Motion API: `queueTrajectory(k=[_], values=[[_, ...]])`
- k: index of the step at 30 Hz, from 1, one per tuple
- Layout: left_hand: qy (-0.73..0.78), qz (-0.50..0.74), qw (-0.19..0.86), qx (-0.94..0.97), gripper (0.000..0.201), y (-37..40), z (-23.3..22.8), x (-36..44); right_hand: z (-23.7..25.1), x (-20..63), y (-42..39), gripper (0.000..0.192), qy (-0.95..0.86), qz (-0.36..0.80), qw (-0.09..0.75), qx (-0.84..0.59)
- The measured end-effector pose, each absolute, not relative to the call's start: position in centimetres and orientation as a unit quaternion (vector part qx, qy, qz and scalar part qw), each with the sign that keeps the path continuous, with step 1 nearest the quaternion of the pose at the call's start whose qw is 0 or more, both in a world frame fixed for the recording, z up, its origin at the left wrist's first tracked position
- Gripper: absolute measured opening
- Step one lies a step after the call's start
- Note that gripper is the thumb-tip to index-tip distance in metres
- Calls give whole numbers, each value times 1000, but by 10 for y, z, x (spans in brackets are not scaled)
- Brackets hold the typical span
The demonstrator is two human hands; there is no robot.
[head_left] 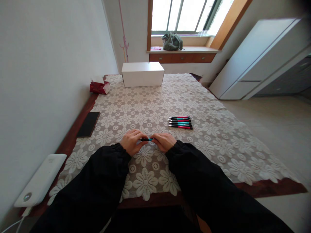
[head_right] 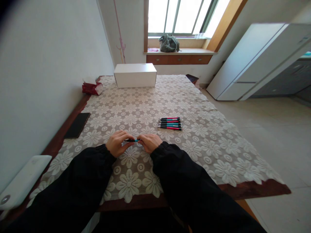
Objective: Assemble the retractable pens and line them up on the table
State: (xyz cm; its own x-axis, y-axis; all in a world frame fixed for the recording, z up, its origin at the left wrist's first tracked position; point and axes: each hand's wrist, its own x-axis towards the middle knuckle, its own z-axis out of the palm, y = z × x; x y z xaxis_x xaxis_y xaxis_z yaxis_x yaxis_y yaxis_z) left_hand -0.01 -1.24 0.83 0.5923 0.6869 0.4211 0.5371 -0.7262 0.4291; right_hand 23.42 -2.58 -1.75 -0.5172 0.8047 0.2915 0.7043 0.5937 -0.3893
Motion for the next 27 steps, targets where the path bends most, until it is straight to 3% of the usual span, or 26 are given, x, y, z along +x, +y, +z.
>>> queueTrajectory(k=[9, 15, 20, 27], values=[[365, 269, 112, 884, 19, -14, 8, 1, -26, 232, -25, 18, -875, 106, 260, -394], [369, 237, 126, 890, 38, -14, 10, 1, -20, 229, -27, 13, -884, 73, 255, -386], [373, 284, 147, 871, 18, -15, 10, 2, -17, 227, -30, 9, -859, 77, 257, -436], [382, 266, 134, 875, 22, -15, 7, 2, -14, 225, -33, 15, -869, 62, 239, -428]])
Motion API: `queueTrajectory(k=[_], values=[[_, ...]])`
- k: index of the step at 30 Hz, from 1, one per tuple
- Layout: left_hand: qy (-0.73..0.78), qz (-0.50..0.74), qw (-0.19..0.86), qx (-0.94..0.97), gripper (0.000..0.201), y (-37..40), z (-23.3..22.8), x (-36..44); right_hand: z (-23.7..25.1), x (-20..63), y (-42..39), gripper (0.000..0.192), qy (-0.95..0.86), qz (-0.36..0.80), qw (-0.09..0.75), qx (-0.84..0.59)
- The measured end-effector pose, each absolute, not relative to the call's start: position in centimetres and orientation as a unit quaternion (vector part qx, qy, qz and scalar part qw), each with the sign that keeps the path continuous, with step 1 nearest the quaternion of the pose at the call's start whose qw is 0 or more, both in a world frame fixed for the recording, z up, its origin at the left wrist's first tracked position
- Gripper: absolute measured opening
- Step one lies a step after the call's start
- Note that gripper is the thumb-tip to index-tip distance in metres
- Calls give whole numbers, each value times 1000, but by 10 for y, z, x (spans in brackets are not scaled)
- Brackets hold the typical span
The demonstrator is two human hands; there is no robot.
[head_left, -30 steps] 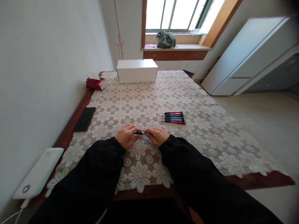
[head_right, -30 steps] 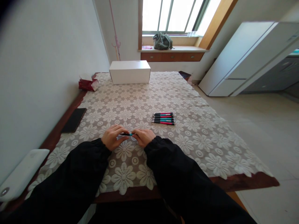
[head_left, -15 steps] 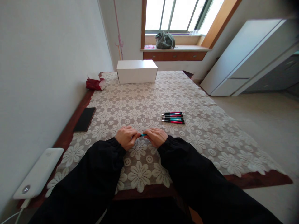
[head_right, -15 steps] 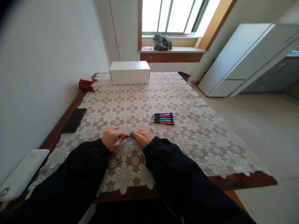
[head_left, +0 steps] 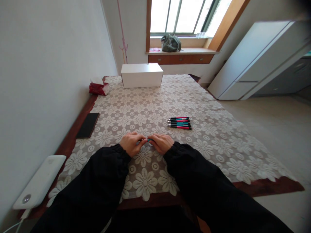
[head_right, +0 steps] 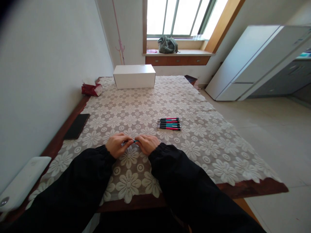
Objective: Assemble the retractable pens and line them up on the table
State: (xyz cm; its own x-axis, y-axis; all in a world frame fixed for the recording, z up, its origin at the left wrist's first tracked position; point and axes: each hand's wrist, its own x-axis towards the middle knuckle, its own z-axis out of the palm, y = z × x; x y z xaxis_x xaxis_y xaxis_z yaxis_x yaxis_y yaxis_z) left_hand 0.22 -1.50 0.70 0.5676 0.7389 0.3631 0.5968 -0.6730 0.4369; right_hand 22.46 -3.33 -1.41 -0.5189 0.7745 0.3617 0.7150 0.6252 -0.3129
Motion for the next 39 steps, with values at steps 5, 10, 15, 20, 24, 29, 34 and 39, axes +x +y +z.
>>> queueTrajectory(k=[5, 10, 15, 20, 24, 29, 34, 39], values=[[380, 249, 134, 881, 29, -13, 6, 3, -13, 225, -32, 15, -874, 58, 249, -414], [365, 266, 163, 877, 18, -13, 5, 2, -13, 224, -34, 9, -863, 72, 244, -436], [364, 250, 146, 885, 23, -13, 6, 2, -13, 223, -34, 14, -869, 70, 247, -424], [374, 238, 134, 886, 42, -13, 7, 3, -14, 223, -33, 18, -878, 41, 240, -412], [374, 246, 140, 883, 38, -13, 7, 3, -14, 224, -33, 13, -876, 52, 241, -415], [362, 267, 171, 876, 21, -13, 5, 2, -13, 224, -35, 14, -862, 71, 260, -430], [366, 254, 158, 881, 15, -12, 4, 3, -11, 223, -35, 21, -867, 58, 256, -424], [369, 228, 139, 890, 31, -13, 6, 4, -10, 223, -34, 21, -874, 46, 254, -412]])
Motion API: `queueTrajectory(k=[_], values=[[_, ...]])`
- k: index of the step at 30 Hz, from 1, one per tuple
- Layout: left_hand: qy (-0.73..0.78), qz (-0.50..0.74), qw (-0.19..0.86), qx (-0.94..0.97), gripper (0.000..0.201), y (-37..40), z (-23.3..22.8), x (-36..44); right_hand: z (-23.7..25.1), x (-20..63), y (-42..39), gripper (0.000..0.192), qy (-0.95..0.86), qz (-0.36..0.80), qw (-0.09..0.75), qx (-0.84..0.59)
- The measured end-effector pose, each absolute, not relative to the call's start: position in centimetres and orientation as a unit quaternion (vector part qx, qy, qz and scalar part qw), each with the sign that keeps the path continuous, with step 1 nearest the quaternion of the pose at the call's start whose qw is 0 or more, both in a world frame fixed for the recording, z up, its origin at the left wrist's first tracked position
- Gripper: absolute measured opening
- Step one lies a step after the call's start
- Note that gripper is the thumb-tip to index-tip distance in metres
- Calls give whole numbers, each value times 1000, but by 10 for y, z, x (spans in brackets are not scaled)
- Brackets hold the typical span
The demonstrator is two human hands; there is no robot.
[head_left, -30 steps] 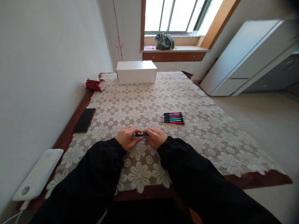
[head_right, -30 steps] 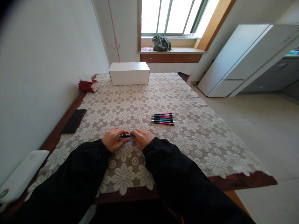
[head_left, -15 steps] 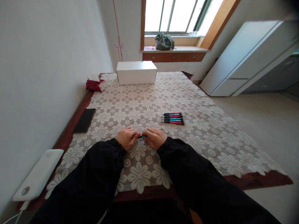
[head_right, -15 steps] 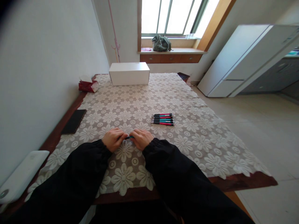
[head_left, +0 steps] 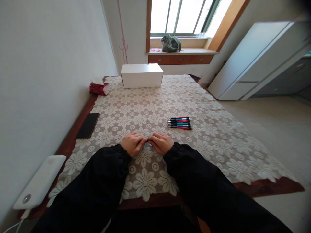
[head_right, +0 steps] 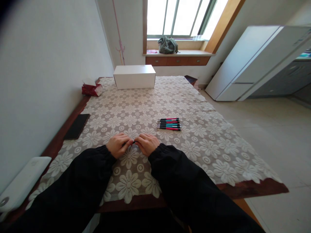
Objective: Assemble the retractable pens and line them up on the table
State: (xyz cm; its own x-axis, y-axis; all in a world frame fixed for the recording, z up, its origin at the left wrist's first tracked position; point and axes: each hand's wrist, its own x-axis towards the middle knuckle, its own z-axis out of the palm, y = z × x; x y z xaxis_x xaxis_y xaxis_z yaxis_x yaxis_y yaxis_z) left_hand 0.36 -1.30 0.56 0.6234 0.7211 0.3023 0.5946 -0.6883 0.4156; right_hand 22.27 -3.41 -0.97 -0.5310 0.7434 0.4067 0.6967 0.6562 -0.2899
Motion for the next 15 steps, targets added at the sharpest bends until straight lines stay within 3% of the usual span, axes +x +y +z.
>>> queueTrajectory(k=[7, 15], values=[[396, 188, 148, 887, 41, -13, 8, 3, -13, 224, -32, 10, -864, 49, 254, -431], [429, 211, 153, 865, 22, -12, 6, 2, -8, 227, -32, 11, -846, 29, 228, -481]])
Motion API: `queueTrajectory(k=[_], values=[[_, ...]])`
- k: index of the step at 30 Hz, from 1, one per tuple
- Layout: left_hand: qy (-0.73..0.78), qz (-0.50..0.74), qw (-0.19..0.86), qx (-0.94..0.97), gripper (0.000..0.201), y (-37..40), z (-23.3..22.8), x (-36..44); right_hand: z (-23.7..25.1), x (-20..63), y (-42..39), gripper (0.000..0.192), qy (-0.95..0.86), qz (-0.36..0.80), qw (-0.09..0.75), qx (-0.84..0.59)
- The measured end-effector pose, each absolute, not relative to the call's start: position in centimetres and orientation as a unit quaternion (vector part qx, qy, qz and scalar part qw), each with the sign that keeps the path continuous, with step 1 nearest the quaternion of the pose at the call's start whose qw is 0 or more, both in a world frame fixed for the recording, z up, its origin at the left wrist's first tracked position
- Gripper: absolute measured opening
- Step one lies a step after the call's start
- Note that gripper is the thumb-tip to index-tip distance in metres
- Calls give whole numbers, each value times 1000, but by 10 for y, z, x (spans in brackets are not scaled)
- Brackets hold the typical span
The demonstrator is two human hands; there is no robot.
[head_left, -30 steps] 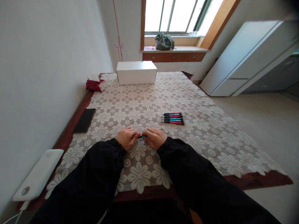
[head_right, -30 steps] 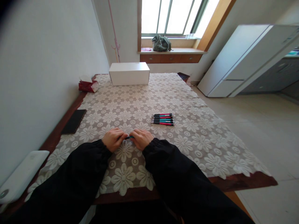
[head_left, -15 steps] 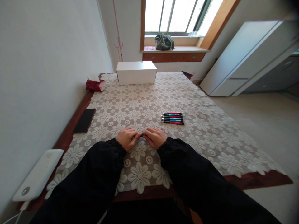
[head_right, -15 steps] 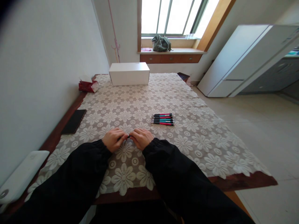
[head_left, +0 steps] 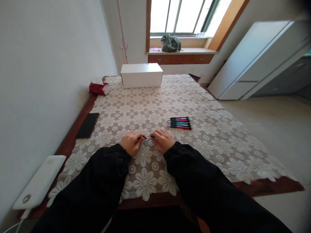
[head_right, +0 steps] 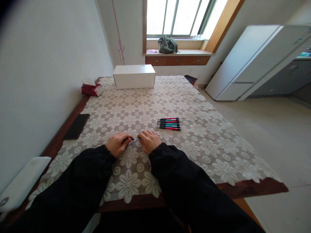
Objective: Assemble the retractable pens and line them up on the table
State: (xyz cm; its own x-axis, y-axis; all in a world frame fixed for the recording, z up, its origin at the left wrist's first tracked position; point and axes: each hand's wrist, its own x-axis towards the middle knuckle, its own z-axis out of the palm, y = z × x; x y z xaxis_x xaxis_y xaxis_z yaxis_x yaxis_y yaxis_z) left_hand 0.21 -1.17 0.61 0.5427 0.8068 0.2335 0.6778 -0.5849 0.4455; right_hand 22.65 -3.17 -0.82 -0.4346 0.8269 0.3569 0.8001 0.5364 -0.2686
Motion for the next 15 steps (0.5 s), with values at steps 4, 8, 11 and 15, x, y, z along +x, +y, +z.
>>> queueTrajectory(k=[4, 8, 11, 15], values=[[415, 205, 152, 873, 25, -11, 6, 1, -8, 231, -29, 13, -842, 24, 215, -494], [418, 207, 143, 873, 24, -10, 5, 1, -8, 240, -23, 17, -841, 23, 202, -501], [438, 219, 135, 861, 22, -9, 3, 0, -7, 249, -19, 18, -839, 20, 188, -510], [441, 217, 134, 860, 20, -8, 3, -1, -7, 255, -15, 16, -837, 15, 185, -515]])
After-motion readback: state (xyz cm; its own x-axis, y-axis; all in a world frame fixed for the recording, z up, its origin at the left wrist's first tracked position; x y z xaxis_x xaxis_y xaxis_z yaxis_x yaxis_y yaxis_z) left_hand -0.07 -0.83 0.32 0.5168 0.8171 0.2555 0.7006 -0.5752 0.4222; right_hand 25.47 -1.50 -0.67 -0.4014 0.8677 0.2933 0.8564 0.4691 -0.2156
